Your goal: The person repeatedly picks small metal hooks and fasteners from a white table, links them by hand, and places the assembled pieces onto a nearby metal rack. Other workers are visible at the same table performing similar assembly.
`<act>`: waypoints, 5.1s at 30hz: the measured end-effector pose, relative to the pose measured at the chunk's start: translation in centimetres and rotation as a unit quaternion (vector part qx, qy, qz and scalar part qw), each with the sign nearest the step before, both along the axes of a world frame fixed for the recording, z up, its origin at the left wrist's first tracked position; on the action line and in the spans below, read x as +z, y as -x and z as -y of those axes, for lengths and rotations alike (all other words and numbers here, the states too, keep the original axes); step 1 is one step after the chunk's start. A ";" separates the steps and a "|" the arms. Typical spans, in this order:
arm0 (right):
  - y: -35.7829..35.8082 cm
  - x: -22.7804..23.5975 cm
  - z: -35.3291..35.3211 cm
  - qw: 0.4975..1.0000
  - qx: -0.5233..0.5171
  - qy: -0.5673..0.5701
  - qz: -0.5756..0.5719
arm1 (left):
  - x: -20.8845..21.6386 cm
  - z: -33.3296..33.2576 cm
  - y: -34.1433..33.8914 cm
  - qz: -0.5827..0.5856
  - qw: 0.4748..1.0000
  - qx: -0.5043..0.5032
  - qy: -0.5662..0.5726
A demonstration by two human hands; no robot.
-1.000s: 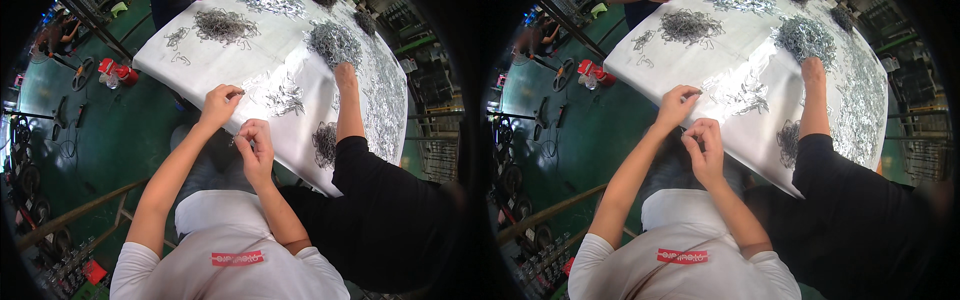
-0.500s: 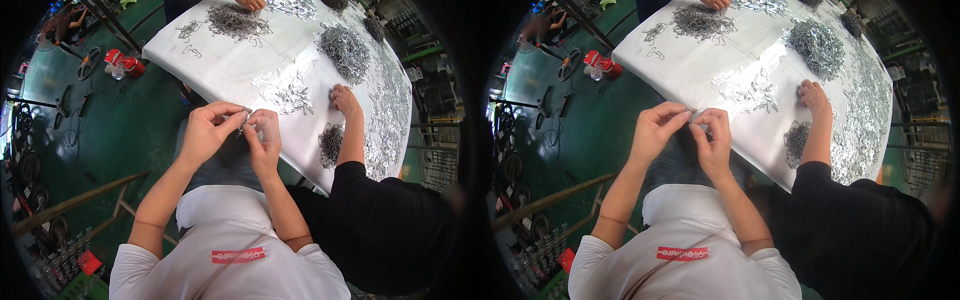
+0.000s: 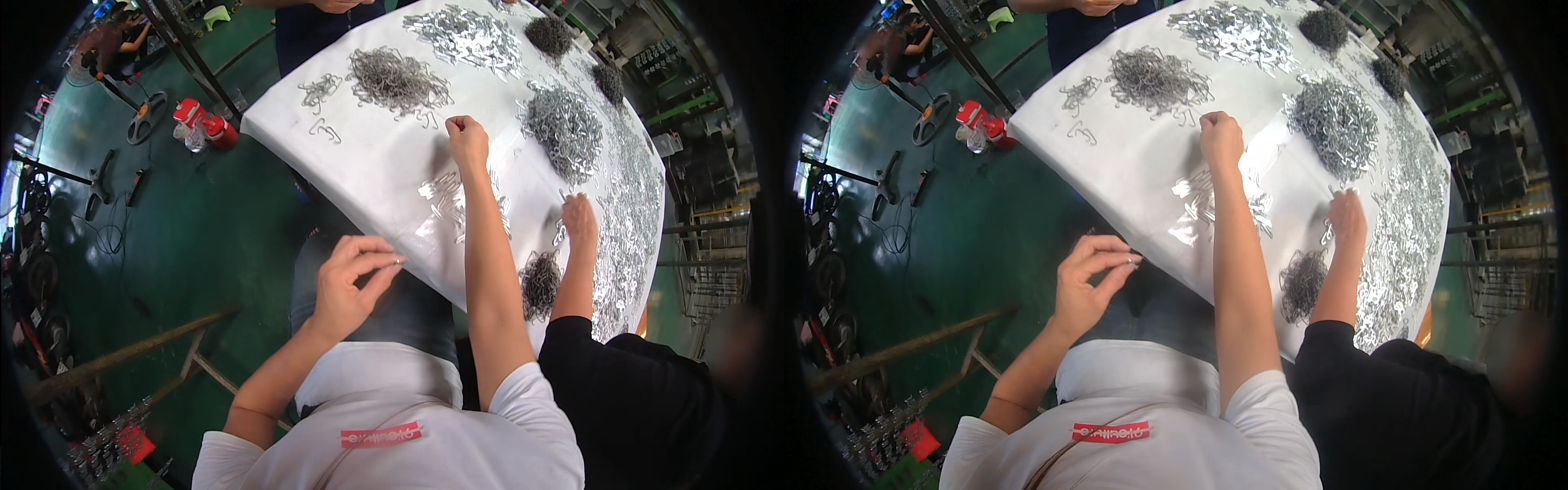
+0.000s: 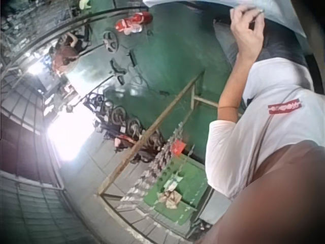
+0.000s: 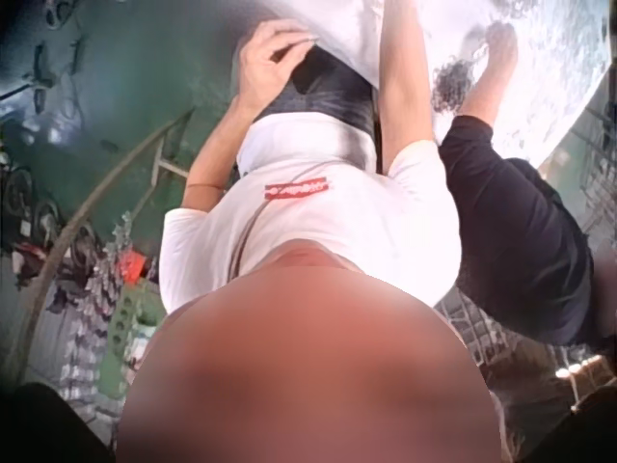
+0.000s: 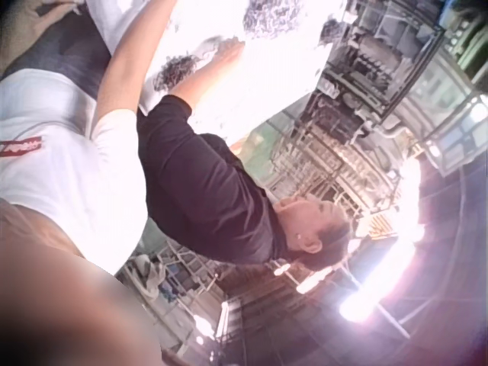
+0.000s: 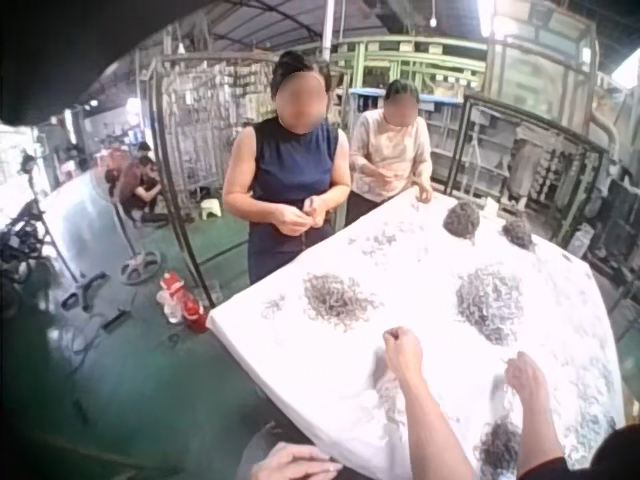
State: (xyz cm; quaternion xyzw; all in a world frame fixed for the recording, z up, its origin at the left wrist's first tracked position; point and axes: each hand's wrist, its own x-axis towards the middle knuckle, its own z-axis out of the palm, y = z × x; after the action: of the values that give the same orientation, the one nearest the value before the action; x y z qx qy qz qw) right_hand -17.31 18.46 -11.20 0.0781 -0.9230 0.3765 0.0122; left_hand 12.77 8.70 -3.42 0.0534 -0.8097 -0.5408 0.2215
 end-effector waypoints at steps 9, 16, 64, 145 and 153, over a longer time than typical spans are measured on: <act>4.2 -2.1 2.8 0.964 0.049 -0.256 0.049 | -1.0 -0.2 -0.8 -0.015 1.000 0.020 -0.003; -9.5 1.5 -3.2 0.957 0.102 0.230 0.145 | -2.0 -0.1 -1.3 -0.025 0.999 0.032 0.013; -27.1 4.2 -5.5 0.909 0.121 0.399 -0.007 | -9.4 -1.4 11.9 0.011 0.960 -0.112 0.257; -24.4 6.7 -5.2 0.849 0.127 0.472 0.203 | -2.3 -1.5 -0.8 -0.035 0.998 0.011 -0.057; -24.0 6.7 -6.0 0.868 0.138 0.434 0.197 | -3.0 -1.9 -0.3 -0.010 0.997 0.014 -0.070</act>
State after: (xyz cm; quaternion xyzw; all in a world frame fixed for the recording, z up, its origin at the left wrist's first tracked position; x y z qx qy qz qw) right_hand 6.74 24.43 -4.52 0.1157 -0.6297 0.7444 -0.1895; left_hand 13.04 10.59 -6.44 0.0748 -0.7667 -0.5933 0.2335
